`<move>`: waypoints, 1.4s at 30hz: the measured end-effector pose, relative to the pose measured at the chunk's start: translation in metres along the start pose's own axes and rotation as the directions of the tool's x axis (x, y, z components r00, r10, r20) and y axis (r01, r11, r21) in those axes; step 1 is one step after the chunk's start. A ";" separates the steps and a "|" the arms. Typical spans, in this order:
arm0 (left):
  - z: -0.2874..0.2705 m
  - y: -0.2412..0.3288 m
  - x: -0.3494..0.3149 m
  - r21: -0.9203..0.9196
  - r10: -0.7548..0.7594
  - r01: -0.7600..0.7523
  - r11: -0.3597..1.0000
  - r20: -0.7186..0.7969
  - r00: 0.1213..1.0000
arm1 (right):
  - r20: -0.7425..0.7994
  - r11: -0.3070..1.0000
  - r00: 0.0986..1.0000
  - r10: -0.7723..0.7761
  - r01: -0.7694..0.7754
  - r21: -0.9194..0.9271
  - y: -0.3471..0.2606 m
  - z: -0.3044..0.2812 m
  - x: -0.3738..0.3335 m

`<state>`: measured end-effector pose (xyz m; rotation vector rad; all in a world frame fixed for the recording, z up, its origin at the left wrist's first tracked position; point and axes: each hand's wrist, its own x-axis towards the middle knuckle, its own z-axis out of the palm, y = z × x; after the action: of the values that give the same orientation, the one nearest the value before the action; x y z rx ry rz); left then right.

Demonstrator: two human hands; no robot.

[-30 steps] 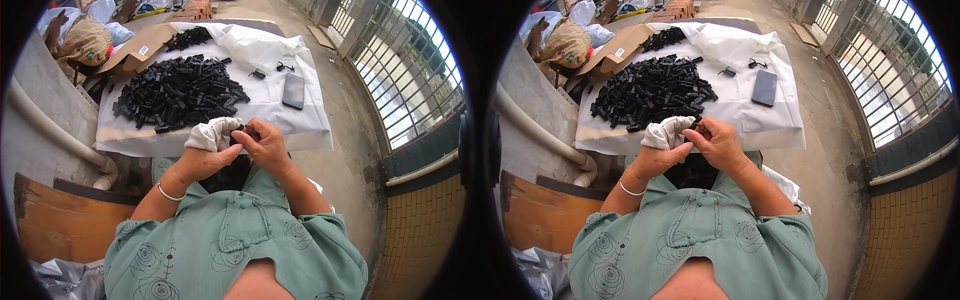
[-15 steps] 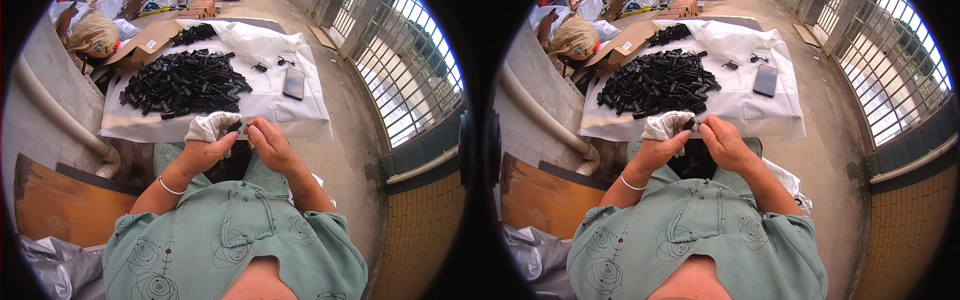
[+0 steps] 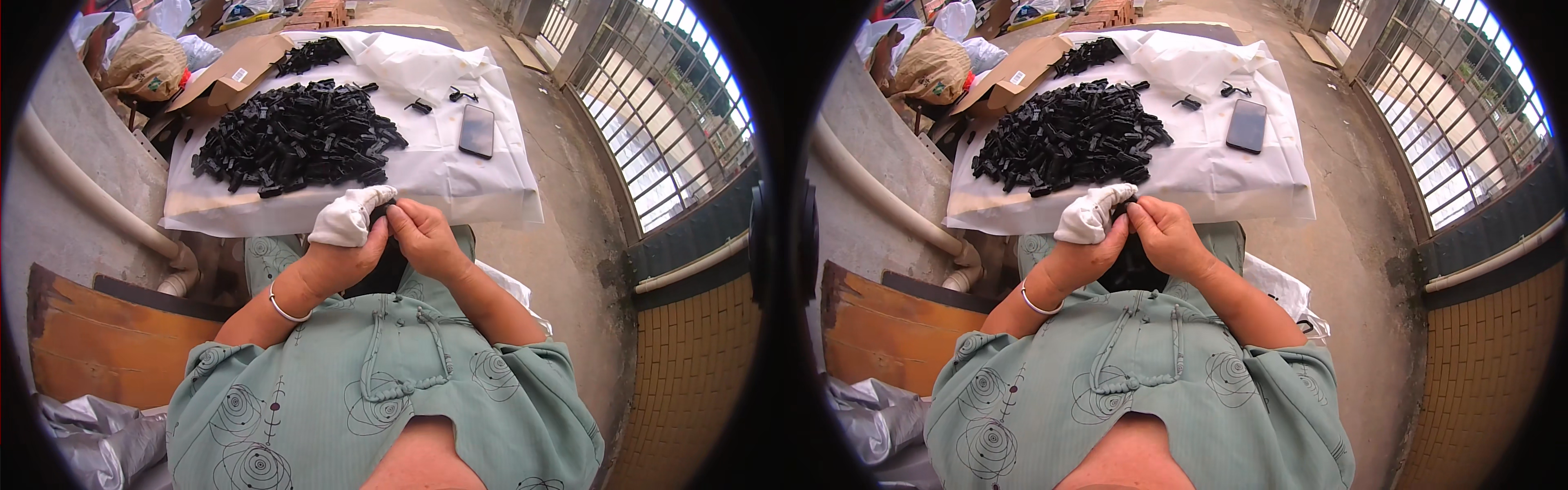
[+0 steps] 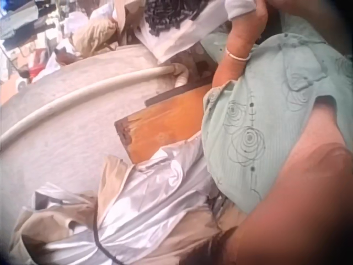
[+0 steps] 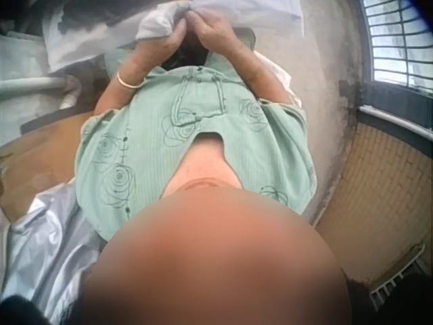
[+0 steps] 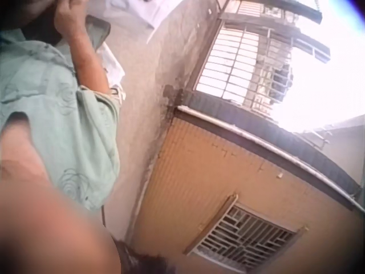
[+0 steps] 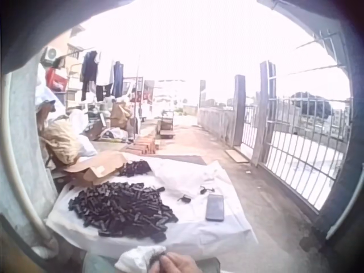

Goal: Inspecting and wiping small black components with a cloth at a production floor.

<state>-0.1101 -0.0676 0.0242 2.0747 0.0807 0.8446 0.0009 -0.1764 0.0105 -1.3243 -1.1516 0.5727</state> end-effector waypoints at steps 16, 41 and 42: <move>-0.040 -0.050 0.017 -0.658 -0.449 0.420 0.625 0.137 0.883 | 0.050 0.919 0.983 -0.177 0.183 -0.350 0.020 -0.004 0.054; -0.042 -0.067 0.036 -0.038 -0.164 0.164 0.986 -0.008 0.986 | 0.082 0.926 0.976 -0.203 0.218 -0.309 0.035 0.023 0.094; -0.038 -0.072 0.040 0.004 -0.137 0.138 0.990 -0.006 0.990 | 0.067 0.939 0.983 -0.172 0.184 -0.289 0.040 0.020 0.094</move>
<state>-0.0844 0.0175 0.0065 2.0450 0.2265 0.7670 0.0301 -0.0766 -0.0001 -1.4447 -1.4152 0.3029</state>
